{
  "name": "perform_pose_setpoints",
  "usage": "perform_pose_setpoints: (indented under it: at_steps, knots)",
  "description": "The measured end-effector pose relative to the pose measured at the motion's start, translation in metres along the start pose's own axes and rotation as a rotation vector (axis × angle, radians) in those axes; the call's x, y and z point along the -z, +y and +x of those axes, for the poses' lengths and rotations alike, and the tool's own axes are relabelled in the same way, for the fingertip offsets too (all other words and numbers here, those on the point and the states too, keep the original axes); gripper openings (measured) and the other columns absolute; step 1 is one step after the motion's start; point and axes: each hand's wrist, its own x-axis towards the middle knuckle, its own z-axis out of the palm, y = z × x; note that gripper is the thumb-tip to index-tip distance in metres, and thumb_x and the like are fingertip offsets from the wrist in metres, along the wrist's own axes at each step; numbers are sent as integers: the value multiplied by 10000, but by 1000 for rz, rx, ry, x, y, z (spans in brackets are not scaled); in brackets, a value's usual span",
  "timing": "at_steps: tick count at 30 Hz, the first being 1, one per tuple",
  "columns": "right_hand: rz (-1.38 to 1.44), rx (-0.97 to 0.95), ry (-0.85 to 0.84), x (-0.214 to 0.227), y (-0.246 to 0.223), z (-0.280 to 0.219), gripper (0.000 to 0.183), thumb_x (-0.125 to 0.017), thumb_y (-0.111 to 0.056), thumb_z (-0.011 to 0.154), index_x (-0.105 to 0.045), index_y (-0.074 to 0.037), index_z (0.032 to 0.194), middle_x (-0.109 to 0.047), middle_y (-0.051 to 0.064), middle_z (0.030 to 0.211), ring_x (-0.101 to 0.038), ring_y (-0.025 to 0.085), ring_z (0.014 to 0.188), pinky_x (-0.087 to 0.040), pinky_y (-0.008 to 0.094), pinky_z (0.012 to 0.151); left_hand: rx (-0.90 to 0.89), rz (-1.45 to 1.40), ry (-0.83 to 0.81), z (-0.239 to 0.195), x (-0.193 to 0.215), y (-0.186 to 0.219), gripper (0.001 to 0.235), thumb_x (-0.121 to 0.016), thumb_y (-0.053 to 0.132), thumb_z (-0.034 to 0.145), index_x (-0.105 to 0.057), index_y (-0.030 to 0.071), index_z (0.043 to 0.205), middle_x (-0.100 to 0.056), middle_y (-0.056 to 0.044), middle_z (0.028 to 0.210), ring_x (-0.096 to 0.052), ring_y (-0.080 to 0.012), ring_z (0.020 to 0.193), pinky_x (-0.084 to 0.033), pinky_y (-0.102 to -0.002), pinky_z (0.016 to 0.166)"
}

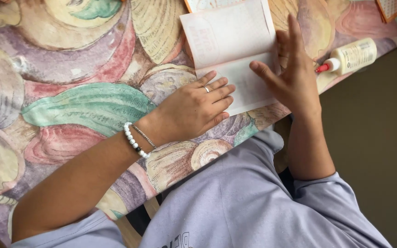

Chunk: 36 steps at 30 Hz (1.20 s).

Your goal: Applying glue to the edges of paper bags and folding them to assemble or seal them.

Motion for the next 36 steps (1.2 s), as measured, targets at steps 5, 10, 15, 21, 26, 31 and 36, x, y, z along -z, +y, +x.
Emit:
perform_pose_setpoints:
  at_steps: [5,10,15,21,26,31,36]
  knots:
    - [309,-44,32,3,0,23,1005,-953,-58,922,-250,-82,1640,-616,205,1251,-599,253,1257,-466,281,894,55,-60,-51,1,-1,1,377,-523,301,1069,-634,-3,1264,-637,-189,1390,-569,-329,1342,-465,-411,1111]
    - [558,-172,7,15,1,31,828,-918,-57,730,-555,-48,1475,-616,43,1260,-566,88,1063,-481,188,877,-64,30,-51,-2,-7,-3,484,-455,431,1096,-712,23,1140,-702,-236,1291,-663,-372,1226,-433,-468,1167]
    - [542,142,-12,15,-5,20,267,-847,8,887,-683,23,1098,-701,139,1074,-704,218,1040,-592,404,1120,-133,-6,740,-1,40,4,511,-527,356,1083,-490,133,625,-430,27,565,-407,-129,478,-382,-277,486]
    - [631,401,-49,19,-37,16,266,-655,-198,985,-653,52,893,-689,228,950,-682,389,1128,-560,550,1218,897,-1006,370,15,86,-18,562,-418,582,909,-659,80,989,-699,-48,900,-682,-141,810,-580,-243,749]
    - [637,409,-168,9,-65,17,335,-602,-238,1001,-697,75,926,-717,251,934,-612,493,1378,-650,445,955,1101,-1373,-422,18,69,-11,800,-413,603,812,-691,27,1293,-722,-96,1038,-641,-189,892,-517,-270,769]
    - [599,407,-222,13,-63,10,354,-653,-215,960,-655,57,1187,-733,269,1060,-503,520,1513,-627,458,1044,1074,-1850,-46,2,7,-16,262,-722,133,909,-746,-71,1072,-780,-179,990,-753,-232,818,-637,-328,753]
    - [744,329,-138,34,-27,10,665,-549,-270,1002,-301,-31,1571,-419,300,1583,-355,483,1631,-287,608,1454,899,-1744,247,5,9,-4,241,-743,147,908,-770,-23,1077,-783,-131,1036,-741,-174,871,-616,-256,783]
